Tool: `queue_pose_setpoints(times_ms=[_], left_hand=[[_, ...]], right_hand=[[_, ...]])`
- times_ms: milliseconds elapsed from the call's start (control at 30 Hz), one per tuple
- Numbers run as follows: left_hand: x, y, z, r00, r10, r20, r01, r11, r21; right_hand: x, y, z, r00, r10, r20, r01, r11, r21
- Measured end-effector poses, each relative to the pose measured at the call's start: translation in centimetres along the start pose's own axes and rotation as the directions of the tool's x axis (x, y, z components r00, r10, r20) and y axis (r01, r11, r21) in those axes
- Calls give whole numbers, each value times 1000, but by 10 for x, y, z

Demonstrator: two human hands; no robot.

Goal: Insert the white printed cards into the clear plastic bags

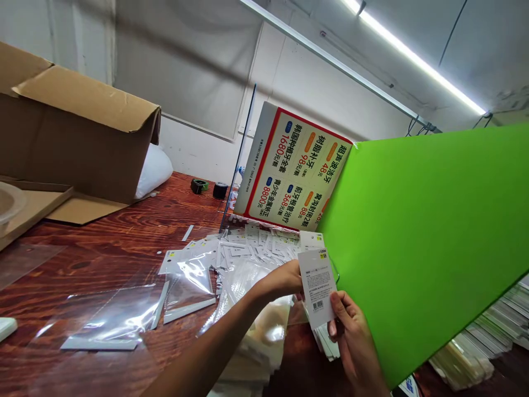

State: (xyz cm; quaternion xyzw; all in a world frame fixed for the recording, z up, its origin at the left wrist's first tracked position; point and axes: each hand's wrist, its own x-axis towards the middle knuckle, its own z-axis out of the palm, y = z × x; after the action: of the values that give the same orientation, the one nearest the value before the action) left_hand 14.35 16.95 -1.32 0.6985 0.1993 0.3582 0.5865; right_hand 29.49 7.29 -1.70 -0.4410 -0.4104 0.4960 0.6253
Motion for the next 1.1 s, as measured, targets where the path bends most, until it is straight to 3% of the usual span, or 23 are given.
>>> queue_pose_setpoints(times_ms=[133, 267, 533, 700, 800, 933, 1000, 1100], left_hand=[[-2, 8, -12, 995, -71, -65, 77, 993, 90], [-10, 17, -29, 990, -49, -135, 73, 981, 182], [-21, 25, -49, 989, -142, -40, 147, 947, 286], [-25, 37, -51, 999, -33, -20, 38, 907, 419], [-32, 38, -52, 987, 16, -160, 90, 771, 631], [-40, 26, -53, 925, -64, -375, 352, 513, 783], [-40, 17, -55, 907, -120, -405, 406, 510, 758], [-37, 7, -66, 908, -134, -398, 391, 611, 689]], right_hand=[[14, -3, 13, 997, 80, 10, -80, 990, 112], [32, 2, 27, 988, 151, 41, -156, 970, 185], [33, 17, 29, 982, 174, 80, -188, 954, 232], [41, 22, 29, 991, 130, 41, -136, 969, 209], [68, 22, 33, 994, 90, -64, -75, 976, 206], [103, 23, 35, 978, 29, -206, 8, 984, 177], [111, 20, 37, 970, -4, -242, 41, 988, 151], [112, 8, 48, 968, -77, -238, 112, 984, 137]])
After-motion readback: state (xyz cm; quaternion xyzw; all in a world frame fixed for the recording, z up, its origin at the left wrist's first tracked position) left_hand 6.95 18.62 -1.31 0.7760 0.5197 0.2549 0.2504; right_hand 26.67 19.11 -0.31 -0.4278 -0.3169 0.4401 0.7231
